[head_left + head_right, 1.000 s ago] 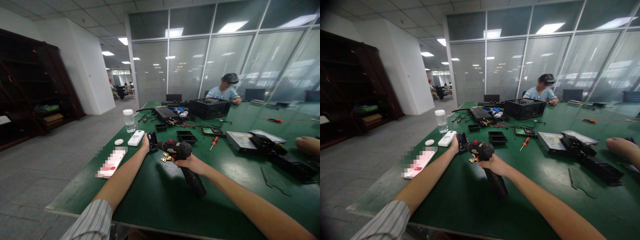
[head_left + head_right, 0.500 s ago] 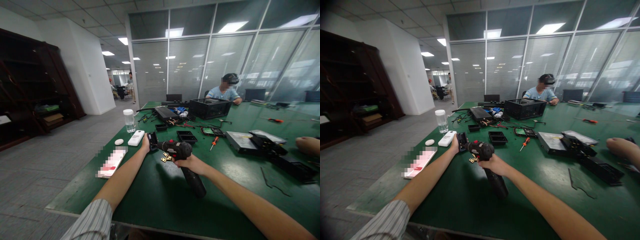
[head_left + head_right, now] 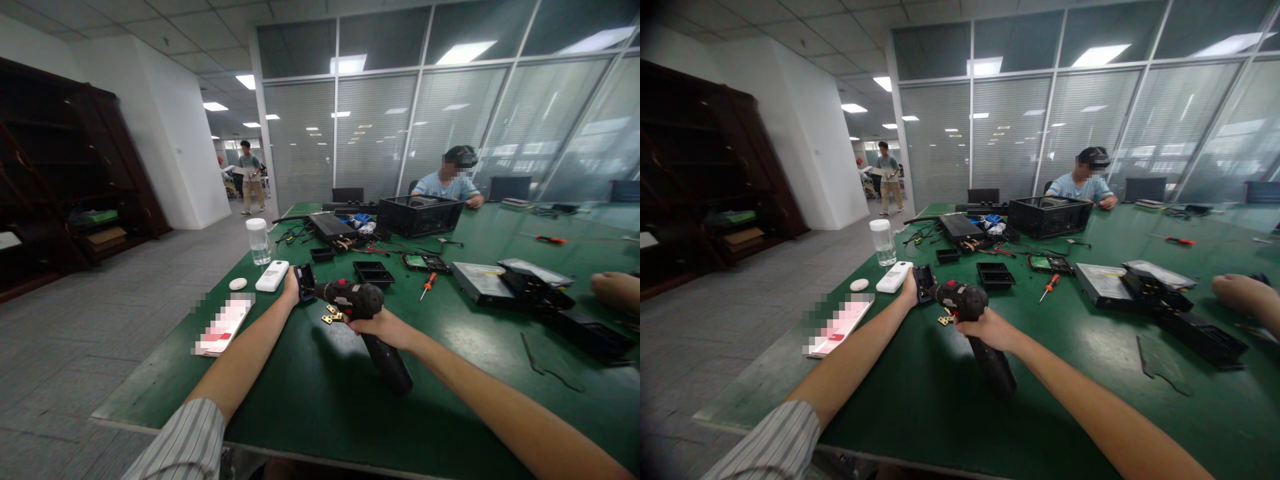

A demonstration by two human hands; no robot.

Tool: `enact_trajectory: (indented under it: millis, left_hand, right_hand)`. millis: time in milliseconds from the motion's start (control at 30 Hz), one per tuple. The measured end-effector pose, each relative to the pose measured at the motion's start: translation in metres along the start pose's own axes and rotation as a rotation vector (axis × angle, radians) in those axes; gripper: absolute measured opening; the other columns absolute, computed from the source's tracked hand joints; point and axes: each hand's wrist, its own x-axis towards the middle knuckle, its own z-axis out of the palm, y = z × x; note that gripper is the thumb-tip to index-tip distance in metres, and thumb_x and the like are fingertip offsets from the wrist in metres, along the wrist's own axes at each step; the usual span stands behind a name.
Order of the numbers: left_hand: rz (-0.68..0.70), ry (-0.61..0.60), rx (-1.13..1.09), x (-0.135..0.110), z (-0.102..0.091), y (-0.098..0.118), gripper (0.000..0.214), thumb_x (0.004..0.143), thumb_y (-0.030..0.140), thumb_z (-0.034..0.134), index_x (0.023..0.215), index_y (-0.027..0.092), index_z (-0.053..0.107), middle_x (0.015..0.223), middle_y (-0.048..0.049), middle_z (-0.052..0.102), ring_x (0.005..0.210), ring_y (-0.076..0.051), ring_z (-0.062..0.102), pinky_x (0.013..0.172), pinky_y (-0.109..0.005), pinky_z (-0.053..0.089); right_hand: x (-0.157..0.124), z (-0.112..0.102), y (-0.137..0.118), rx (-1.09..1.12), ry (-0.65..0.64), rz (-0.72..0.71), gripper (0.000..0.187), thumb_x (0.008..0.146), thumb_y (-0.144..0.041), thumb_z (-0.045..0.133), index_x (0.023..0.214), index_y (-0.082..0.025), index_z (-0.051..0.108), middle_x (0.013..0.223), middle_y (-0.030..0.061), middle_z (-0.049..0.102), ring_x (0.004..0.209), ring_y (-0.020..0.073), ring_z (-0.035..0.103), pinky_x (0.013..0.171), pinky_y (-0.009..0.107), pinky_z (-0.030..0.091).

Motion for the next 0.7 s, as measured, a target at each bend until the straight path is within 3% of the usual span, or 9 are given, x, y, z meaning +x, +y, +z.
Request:
enact_trajectory:
  millis: [700]
  left_hand:
    - [0.034, -0.03, 0.043, 0.0002, -0.0009, -0.0008, 0.046, 0.086, 0.048, 0.036, 0.081, 0.012, 0.063, 0.062, -0.0112, 0.065, 0.053, -0.024, 0.065, 0.051, -0.035, 0.053]
  right_hand:
    - [-0.0021, -0.0002, -0.0048, -0.056, 0.011, -0.004, 0.013, 0.075, -0.022, 0.062, 0.086, -0.017, 0.061, 0.071, -0.0009, 0.055, 0.066, 0.0135, 0.047, 0.062, 0.027, 0.038]
